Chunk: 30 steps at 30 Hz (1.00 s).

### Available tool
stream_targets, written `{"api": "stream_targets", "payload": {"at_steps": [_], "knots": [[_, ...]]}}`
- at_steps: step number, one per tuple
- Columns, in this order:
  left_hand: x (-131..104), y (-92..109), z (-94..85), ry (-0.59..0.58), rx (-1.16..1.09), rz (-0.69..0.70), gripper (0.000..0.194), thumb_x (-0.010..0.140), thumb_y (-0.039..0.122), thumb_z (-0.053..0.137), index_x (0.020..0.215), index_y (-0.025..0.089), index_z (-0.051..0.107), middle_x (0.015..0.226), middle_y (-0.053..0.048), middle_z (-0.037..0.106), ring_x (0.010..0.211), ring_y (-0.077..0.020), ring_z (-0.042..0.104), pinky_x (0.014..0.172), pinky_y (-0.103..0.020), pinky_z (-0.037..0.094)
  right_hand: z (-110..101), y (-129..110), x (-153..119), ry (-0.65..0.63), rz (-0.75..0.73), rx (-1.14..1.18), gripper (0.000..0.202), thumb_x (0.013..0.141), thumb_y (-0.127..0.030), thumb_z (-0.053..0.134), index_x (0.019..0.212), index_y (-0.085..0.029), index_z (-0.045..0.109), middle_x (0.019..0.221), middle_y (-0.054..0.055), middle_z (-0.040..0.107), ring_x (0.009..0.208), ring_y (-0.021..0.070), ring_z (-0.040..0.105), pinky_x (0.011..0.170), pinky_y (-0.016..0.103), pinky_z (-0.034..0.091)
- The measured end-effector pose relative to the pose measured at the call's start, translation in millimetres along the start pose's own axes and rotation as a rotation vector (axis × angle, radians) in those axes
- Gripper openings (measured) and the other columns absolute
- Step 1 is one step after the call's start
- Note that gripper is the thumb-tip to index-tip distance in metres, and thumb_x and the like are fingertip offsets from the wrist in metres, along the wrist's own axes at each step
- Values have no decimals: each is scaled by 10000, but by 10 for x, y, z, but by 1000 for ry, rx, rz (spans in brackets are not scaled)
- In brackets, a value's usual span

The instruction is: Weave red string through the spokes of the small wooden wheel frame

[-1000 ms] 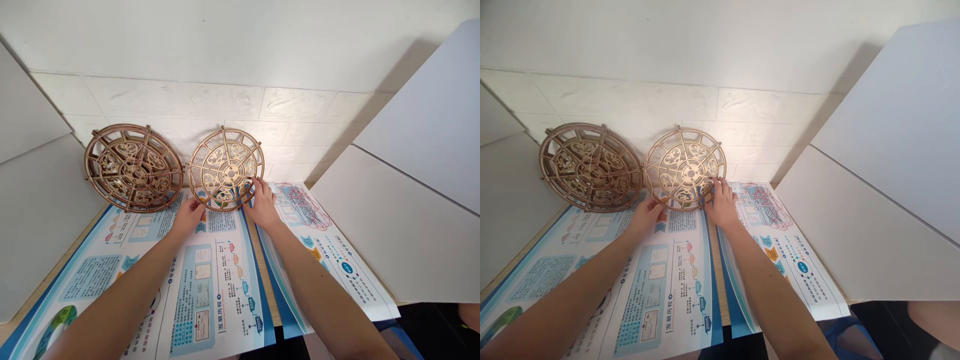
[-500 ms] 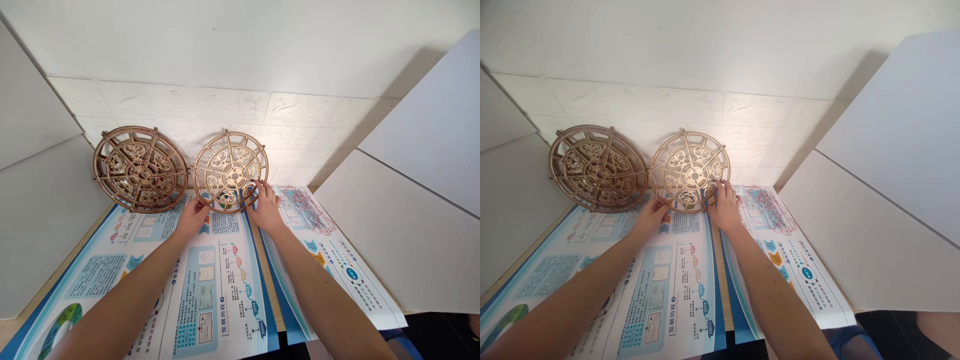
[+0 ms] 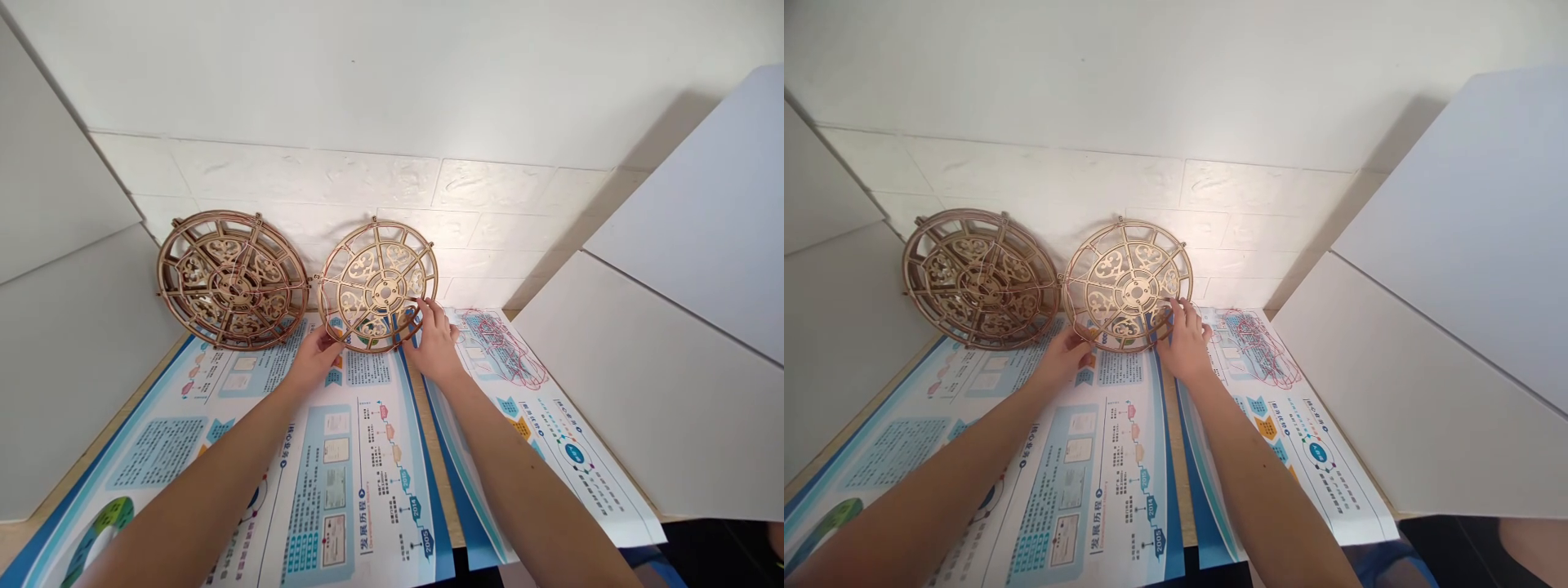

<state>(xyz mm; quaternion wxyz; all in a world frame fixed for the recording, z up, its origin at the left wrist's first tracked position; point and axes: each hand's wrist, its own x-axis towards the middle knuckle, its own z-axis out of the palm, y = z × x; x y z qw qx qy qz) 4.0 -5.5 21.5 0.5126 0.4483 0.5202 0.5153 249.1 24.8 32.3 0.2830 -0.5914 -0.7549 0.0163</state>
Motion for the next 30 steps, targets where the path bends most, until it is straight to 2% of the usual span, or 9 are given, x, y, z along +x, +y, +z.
{"api": "stream_targets", "payload": {"at_steps": [8,15,21,30], "knots": [[-36,37,-27,-87,-54,6,302,631,325,753,804,187,548,667,32,532,510,-80,463,531,-253,422,2,15,8,-14,3,1,801,782,-303,555,1526,-182,283,1563,192,313,1400,372,349,1068,643,319],[-9,3,-4,-35,-1,14,295,648,358,716,833,189,559,686,35,523,490,-76,448,515,-255,431,-10,6,6,-23,7,-12,791,795,-318,548,1526,-186,276,1574,181,304,1420,359,328,1072,640,316],[-58,69,23,39,84,17,281,697,359,688,888,189,571,703,37,526,511,-83,465,530,-255,452,-23,-10,3,-12,10,-15,796,786,-301,560,1523,-190,280,1568,173,314,1408,363,338,1077,636,309],[-54,75,33,17,34,23,205,731,325,650,820,197,516,565,69,459,470,-80,409,477,-230,374,-41,-20,0,-16,18,0,786,774,-288,557,1514,-196,310,1566,169,322,1405,365,336,1078,627,303]]}}
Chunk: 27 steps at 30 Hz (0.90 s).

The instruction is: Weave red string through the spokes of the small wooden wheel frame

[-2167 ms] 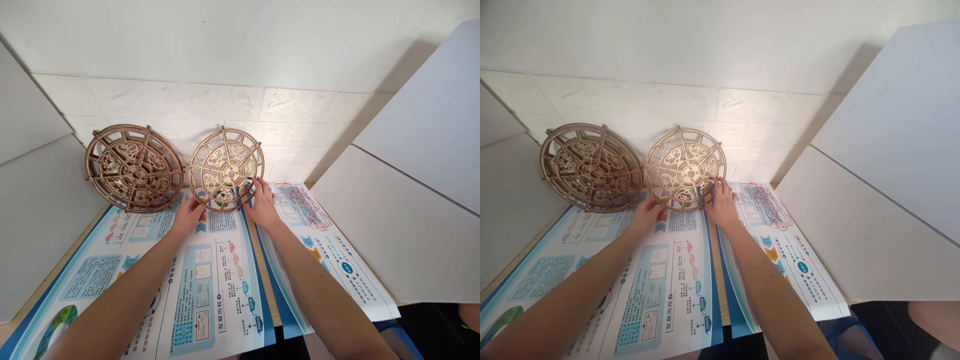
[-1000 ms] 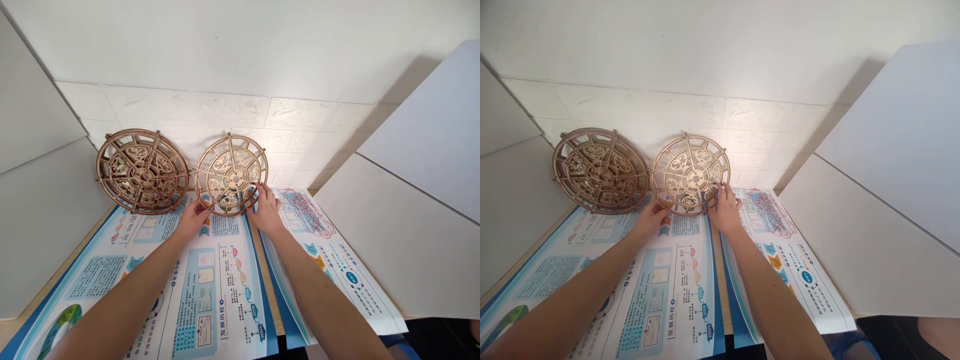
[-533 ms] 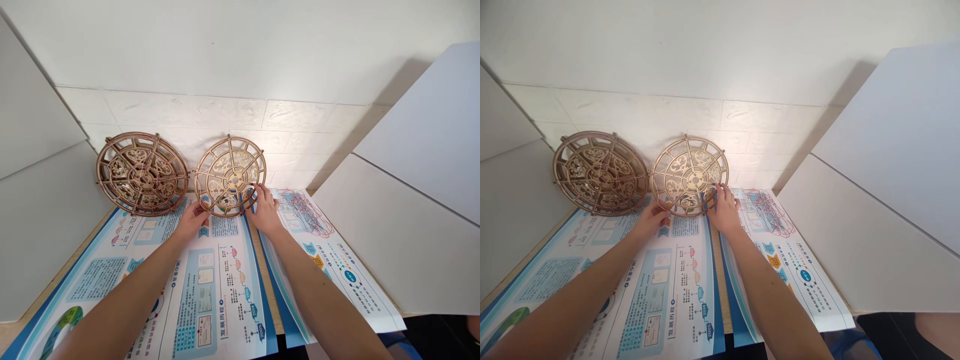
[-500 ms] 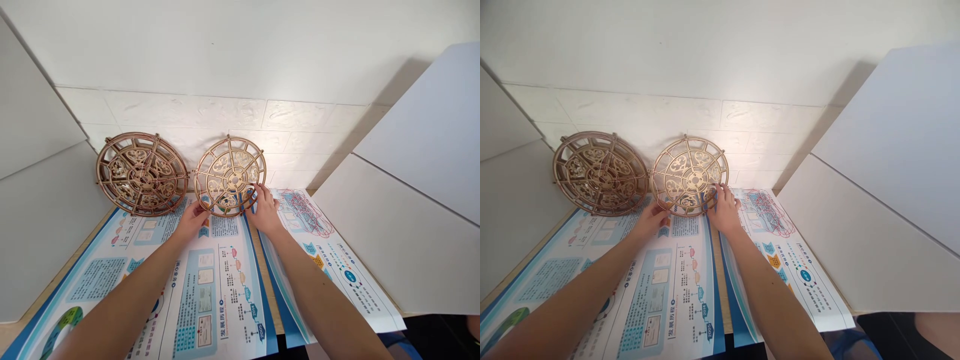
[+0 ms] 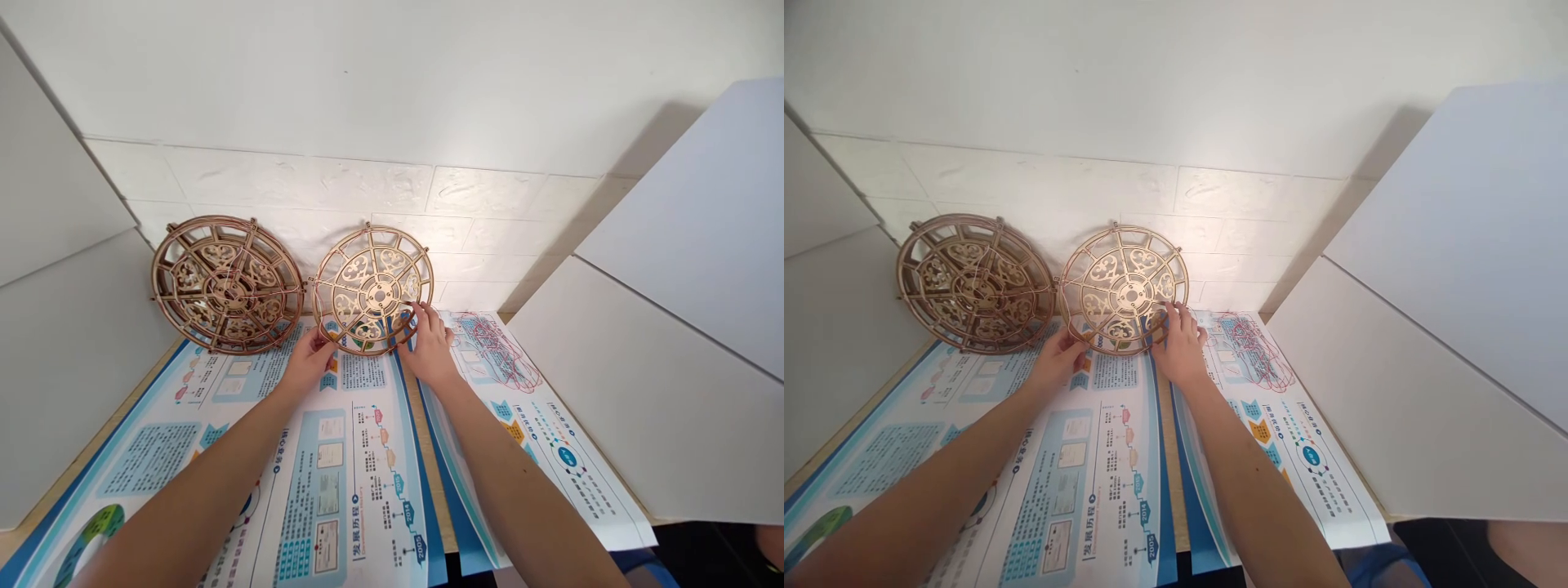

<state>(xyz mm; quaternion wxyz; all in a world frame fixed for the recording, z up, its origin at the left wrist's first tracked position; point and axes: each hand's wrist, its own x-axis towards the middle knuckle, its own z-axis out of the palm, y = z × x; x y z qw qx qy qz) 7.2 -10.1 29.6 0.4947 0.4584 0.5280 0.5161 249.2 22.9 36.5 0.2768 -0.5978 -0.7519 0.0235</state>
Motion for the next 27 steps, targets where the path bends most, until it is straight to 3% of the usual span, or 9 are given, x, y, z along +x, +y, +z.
{"api": "stream_targets", "payload": {"at_steps": [5,13,20,27], "knots": [[28,-37,6,8,-1,-6,217,728,316,668,840,196,527,573,70,465,484,-85,426,517,-260,449,-7,1,-2,6,0,-9,790,776,-283,550,1520,-189,304,1564,171,328,1395,362,346,1086,608,300],[54,-83,-24,-50,-152,-37,299,644,299,767,806,195,538,603,59,496,487,-83,444,478,-238,377,25,23,-1,7,-6,9,775,787,-284,545,1519,-176,315,1561,183,327,1394,365,342,1076,608,304],[30,-74,-65,-115,-150,-28,299,654,295,788,815,190,558,635,47,517,519,-88,470,524,-252,415,52,39,6,-3,-16,0,777,795,-292,534,1524,-168,296,1566,186,317,1393,358,354,1062,612,326],[60,-88,3,-17,-108,-20,273,667,337,725,835,199,561,623,45,507,530,-105,468,488,-235,413,28,20,-1,19,-7,3,772,790,-278,539,1520,-185,304,1560,178,329,1396,362,350,1076,629,313]]}}
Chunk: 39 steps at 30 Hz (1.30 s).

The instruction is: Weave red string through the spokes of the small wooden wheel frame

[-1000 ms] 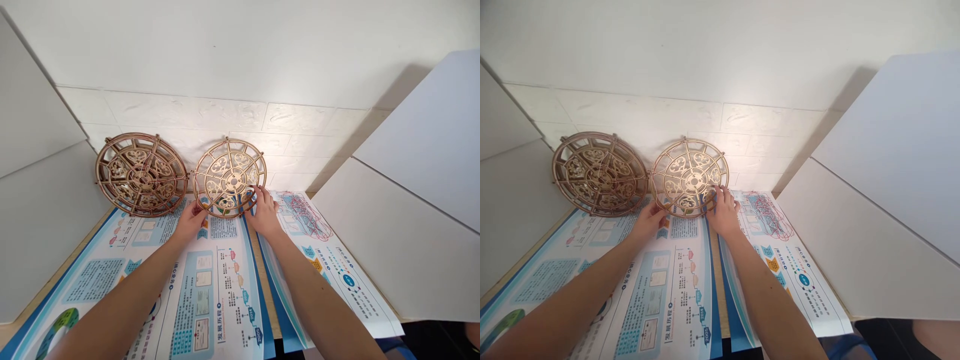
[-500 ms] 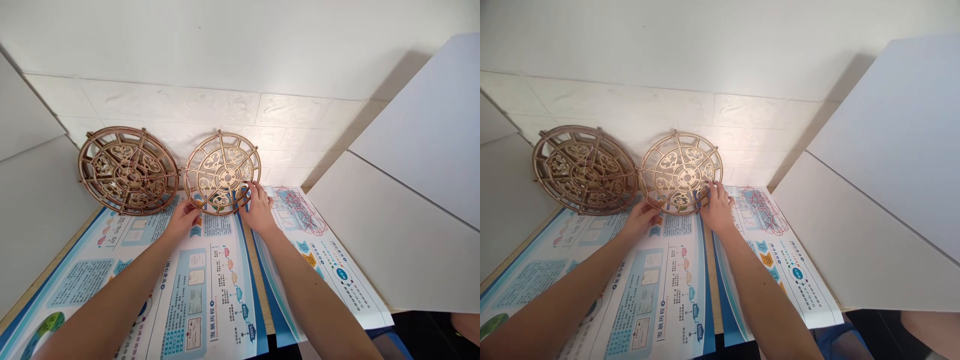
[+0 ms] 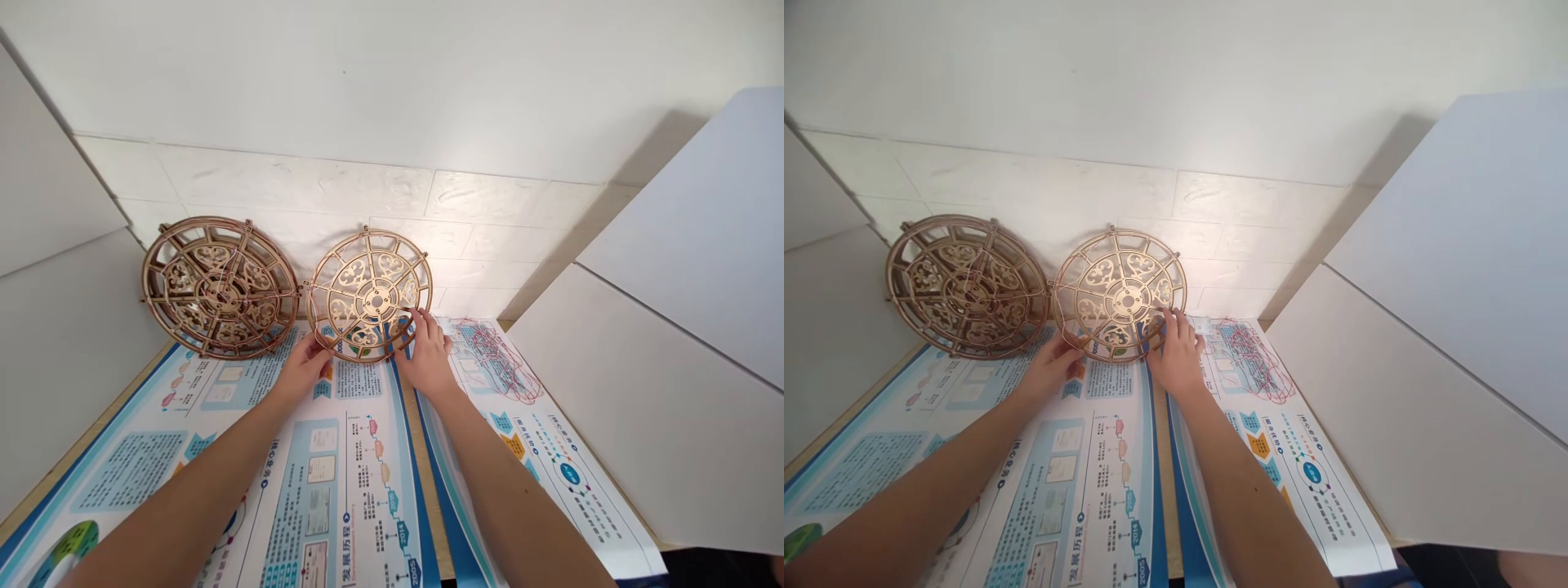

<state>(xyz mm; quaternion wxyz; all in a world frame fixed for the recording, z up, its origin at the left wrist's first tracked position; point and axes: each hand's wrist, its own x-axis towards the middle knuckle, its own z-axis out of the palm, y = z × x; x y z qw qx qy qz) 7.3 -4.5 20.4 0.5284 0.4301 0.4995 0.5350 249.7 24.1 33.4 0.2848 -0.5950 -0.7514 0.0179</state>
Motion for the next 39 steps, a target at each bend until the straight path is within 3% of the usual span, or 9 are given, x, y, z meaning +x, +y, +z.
{"api": "stream_targets", "payload": {"at_steps": [7,19,27,33,39], "knots": [[64,-54,-50,1,-5,-49,372,640,401,772,876,183,584,744,-22,621,669,-174,612,545,-265,488,-39,-21,-10,-8,17,0,742,809,-286,525,1512,-196,306,1559,167,334,1398,353,352,1077,640,311],[-8,82,-8,-22,-17,-45,347,625,372,770,824,189,553,611,12,579,543,-140,534,505,-255,432,-16,-29,-15,-32,21,-21,802,794,-344,608,1525,-226,299,1576,176,296,1414,378,328,1091,643,303],[4,23,-80,-126,-101,-41,313,627,322,789,803,186,568,719,7,578,580,-124,523,531,-260,435,6,-13,-23,-60,5,-30,836,799,-356,616,1545,-230,260,1600,176,254,1438,376,303,1094,653,302],[-43,110,-78,-167,-107,-69,335,611,322,807,824,178,592,807,-23,603,644,-133,553,548,-251,445,-4,-40,-28,-76,1,-42,858,799,-375,617,1555,-221,242,1605,186,240,1439,381,309,1094,659,302],[-27,89,-61,-122,-70,-64,318,636,334,776,846,185,589,686,9,568,554,-121,520,524,-251,436,-7,-36,-34,-72,-6,-43,855,801,-370,620,1557,-223,249,1605,186,239,1430,387,316,1094,667,295]]}}
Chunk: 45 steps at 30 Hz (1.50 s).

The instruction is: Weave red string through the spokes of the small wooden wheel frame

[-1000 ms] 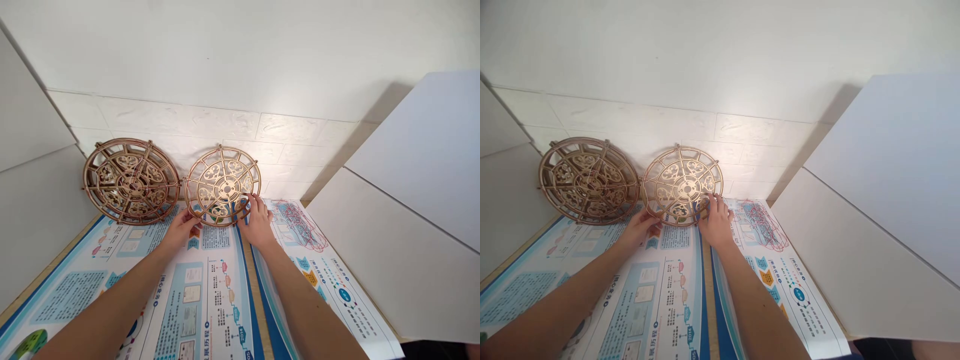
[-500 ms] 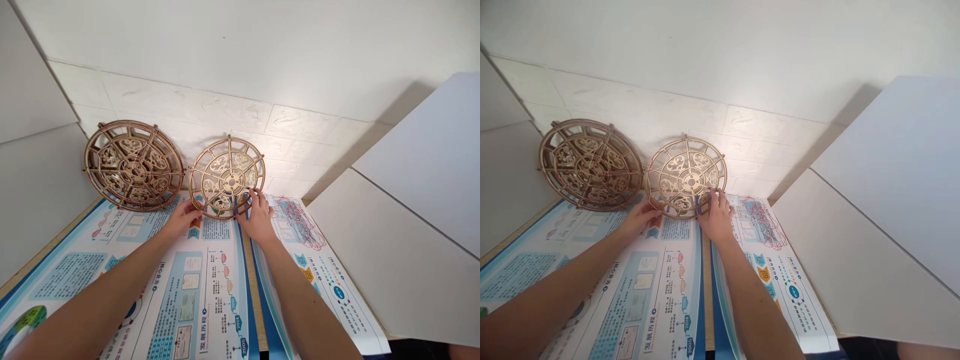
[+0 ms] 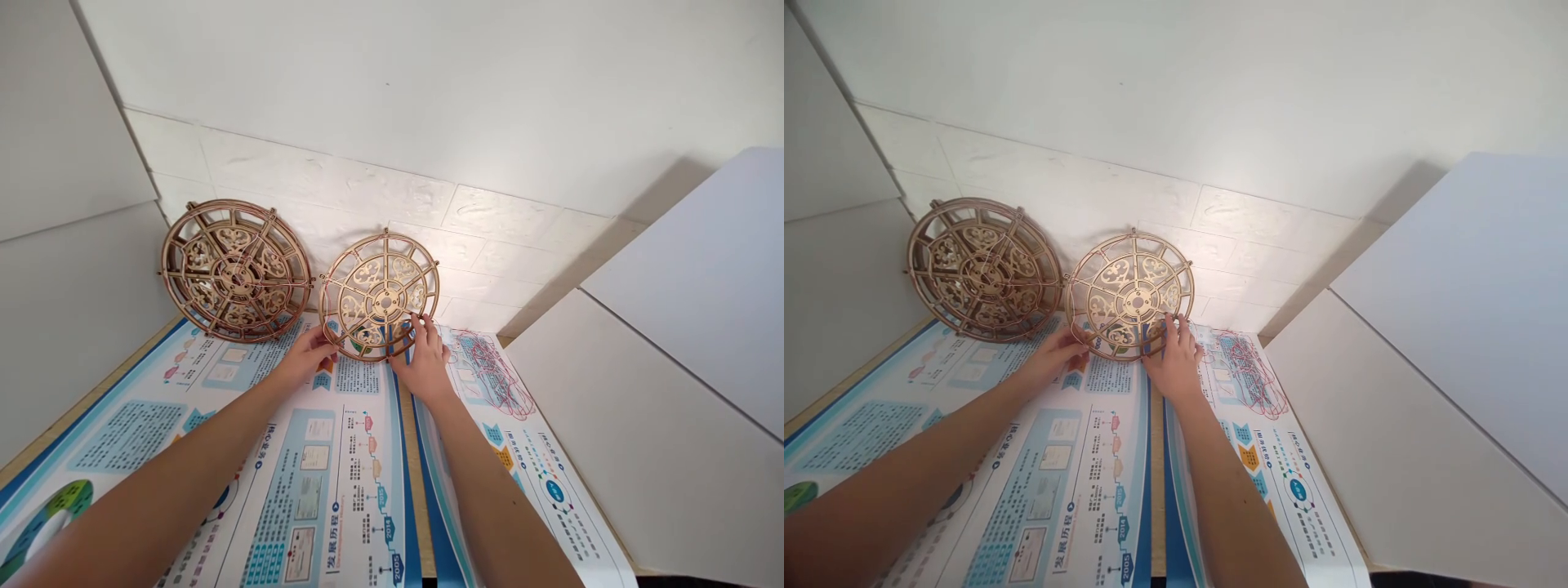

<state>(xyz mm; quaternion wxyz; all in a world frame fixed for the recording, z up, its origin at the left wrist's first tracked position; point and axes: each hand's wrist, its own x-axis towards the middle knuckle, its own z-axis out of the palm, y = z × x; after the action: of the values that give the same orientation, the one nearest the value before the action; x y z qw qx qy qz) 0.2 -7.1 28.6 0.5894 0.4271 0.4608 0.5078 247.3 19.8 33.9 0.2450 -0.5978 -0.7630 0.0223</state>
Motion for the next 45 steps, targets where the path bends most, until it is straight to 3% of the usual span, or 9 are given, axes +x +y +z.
{"api": "stream_targets", "payload": {"at_steps": [7,13,17,24,29,35,45], "knots": [[54,-42,0,81,12,15,288,638,334,743,776,196,531,556,24,531,505,-136,520,489,-248,422,-2,3,-1,-6,-2,-12,838,815,-380,618,1556,-234,253,1614,168,227,1429,385,306,1092,663,301],[35,-21,1,82,26,25,271,654,332,745,780,198,545,537,35,518,490,-129,502,480,-238,405,6,14,3,8,-11,-39,797,835,-380,592,1548,-232,270,1606,168,243,1418,388,323,1084,653,322],[41,-48,-18,60,45,47,249,691,347,740,809,193,583,545,35,520,502,-134,510,505,-252,431,-11,13,9,65,-16,13,705,857,-332,535,1514,-196,316,1558,183,327,1414,367,339,1087,632,335],[77,-91,-65,76,91,42,252,711,357,736,850,184,615,613,9,569,556,-152,558,548,-273,467,-20,88,52,241,7,242,649,879,-257,457,1483,-115,268,1417,213,444,1295,286,489,1023,459,473],[55,-35,-20,70,61,25,296,662,367,765,823,178,603,591,12,555,541,-148,535,534,-275,457,23,165,78,263,68,408,649,879,-261,470,1469,-169,218,1398,182,463,1176,237,574,910,385,543],[44,-16,-32,55,30,18,284,615,313,785,772,169,596,623,12,555,531,-122,517,530,-264,434,54,169,77,281,83,494,671,859,-267,514,1459,-181,225,1404,172,463,1186,232,570,931,384,536],[21,4,-21,71,4,36,388,617,305,813,870,191,540,735,42,569,493,-92,505,513,-262,430,72,190,77,315,51,563,684,836,-252,553,1452,-216,258,1377,150,472,1157,254,574,921,446,546]]}}
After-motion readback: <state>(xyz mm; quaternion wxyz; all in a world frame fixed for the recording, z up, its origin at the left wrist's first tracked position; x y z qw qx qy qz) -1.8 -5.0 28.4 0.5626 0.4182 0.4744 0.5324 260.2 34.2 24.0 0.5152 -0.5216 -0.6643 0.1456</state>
